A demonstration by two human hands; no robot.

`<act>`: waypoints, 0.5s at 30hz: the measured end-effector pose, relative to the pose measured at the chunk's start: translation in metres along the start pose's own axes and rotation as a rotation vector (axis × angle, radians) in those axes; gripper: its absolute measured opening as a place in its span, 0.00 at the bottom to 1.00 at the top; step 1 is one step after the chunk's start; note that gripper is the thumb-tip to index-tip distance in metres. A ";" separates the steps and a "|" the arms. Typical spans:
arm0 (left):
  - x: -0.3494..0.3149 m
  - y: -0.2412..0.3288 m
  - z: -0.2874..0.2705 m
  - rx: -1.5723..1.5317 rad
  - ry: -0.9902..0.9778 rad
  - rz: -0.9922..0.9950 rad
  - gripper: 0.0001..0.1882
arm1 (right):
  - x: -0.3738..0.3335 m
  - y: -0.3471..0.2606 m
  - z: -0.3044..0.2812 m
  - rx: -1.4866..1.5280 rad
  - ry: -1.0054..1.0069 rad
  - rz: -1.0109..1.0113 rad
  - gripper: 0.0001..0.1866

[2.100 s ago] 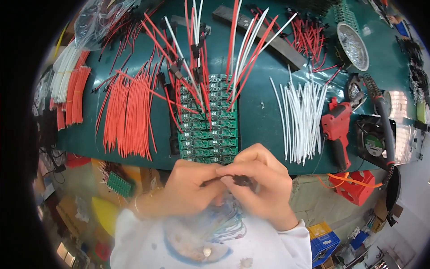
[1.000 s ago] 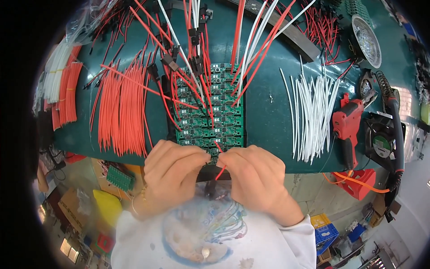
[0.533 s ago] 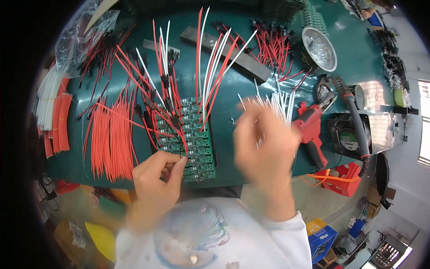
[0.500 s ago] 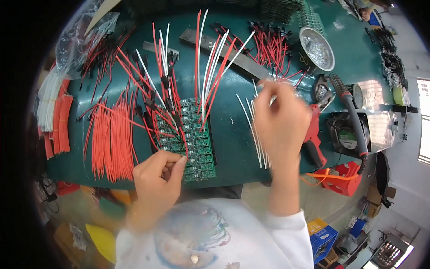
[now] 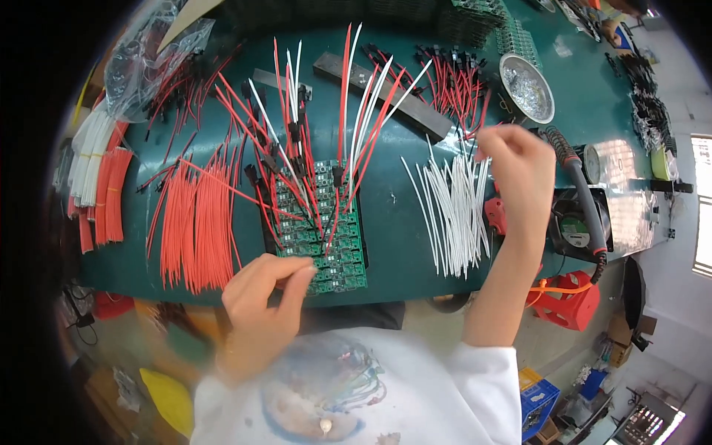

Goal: The person solders wires onto multiple printed circuit boards using a soldering iron and solder wire.

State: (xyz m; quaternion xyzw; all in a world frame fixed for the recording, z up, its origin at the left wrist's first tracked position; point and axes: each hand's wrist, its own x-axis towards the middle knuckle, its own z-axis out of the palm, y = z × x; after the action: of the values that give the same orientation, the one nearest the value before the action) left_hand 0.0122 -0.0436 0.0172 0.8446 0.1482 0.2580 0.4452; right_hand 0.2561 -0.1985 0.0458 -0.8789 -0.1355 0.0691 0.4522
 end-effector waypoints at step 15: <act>-0.031 -0.018 -0.036 -0.037 -0.125 0.323 0.12 | -0.155 -0.014 0.086 0.032 -0.250 -0.889 0.16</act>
State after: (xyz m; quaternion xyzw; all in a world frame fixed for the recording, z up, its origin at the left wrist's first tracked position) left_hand -0.0337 -0.0240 0.0095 0.8633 -0.0220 0.2760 0.4219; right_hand 0.0852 -0.1708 0.0072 -0.7133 -0.5517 -0.0239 0.4316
